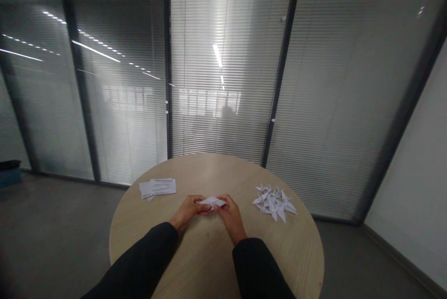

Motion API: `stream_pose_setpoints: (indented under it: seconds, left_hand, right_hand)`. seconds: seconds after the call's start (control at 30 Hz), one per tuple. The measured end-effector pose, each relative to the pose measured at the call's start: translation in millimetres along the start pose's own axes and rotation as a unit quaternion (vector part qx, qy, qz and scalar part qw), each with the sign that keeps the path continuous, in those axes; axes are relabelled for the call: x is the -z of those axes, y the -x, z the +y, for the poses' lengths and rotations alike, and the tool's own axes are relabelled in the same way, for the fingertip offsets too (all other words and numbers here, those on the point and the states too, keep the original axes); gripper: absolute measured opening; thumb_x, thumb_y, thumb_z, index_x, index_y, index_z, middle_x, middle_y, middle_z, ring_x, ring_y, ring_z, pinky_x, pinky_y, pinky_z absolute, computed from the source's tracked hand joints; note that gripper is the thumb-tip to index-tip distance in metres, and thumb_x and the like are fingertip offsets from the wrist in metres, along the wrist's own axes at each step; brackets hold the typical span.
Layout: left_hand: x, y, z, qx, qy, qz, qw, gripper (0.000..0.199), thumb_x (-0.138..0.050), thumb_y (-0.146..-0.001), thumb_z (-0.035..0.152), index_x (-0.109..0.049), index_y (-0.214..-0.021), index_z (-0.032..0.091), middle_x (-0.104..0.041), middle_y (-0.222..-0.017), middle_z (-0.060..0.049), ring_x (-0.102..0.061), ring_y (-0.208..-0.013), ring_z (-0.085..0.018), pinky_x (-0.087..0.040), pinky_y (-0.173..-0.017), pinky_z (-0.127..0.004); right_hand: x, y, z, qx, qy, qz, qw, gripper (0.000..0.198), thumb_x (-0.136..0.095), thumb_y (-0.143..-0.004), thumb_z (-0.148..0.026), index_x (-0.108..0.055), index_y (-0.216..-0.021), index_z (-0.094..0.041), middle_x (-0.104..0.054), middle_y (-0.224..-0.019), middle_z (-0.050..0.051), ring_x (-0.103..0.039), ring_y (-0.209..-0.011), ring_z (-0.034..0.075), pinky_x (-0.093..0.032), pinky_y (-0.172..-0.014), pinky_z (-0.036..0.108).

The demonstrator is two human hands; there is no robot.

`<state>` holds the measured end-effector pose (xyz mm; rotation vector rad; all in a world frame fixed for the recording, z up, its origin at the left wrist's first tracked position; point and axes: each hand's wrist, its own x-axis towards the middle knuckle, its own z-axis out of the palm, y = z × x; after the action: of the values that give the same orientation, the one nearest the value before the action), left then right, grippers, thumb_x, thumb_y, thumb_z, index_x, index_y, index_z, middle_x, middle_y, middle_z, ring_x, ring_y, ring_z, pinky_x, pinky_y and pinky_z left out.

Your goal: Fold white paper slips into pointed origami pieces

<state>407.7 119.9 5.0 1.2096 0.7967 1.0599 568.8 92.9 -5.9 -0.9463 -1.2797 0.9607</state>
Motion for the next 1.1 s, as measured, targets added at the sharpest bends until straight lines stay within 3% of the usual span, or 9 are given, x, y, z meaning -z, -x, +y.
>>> stream_pose_setpoints:
  seconds: [0.53,0.93,1.1]
  left_hand:
    - [-2,7,8,-0.014,0.013,-0.012,1.000,0.050,-0.084,-0.045,0.030,-0.063,-0.087,0.010,-0.070,-0.069,-0.005,-0.065,-0.057,-0.016,-0.051,-0.060,-0.026]
    - [5,0,-5,-0.050,-0.014,-0.047,0.998,0.066,-0.078,-0.058,0.038,-0.049,-0.112,0.013,-0.070,-0.072,-0.005,-0.068,-0.065,-0.019,-0.052,-0.065,-0.029]
    - [10,-3,-10,-0.067,-0.081,-0.076,0.992,0.066,-0.069,-0.070,0.037,-0.040,-0.126,0.014,-0.068,-0.083,-0.008,-0.068,-0.077,-0.021,-0.052,-0.068,-0.032]
  right_hand:
    - [-2,4,-13,-0.081,-0.068,0.020,0.994,0.043,-0.081,-0.051,-0.034,-0.067,-0.088,-0.019,-0.073,-0.079,0.004,-0.067,-0.078,0.027,-0.050,-0.077,0.039]
    - [2,2,-8,-0.092,-0.077,0.020,0.993,0.049,-0.082,-0.051,-0.035,-0.068,-0.095,-0.018,-0.072,-0.072,0.002,-0.068,-0.071,0.024,-0.053,-0.074,0.038]
    - [6,-1,0,-0.086,-0.077,0.028,0.993,0.045,-0.081,-0.054,-0.033,-0.067,-0.093,-0.015,-0.072,-0.072,0.004,-0.069,-0.069,0.022,-0.054,-0.072,0.036]
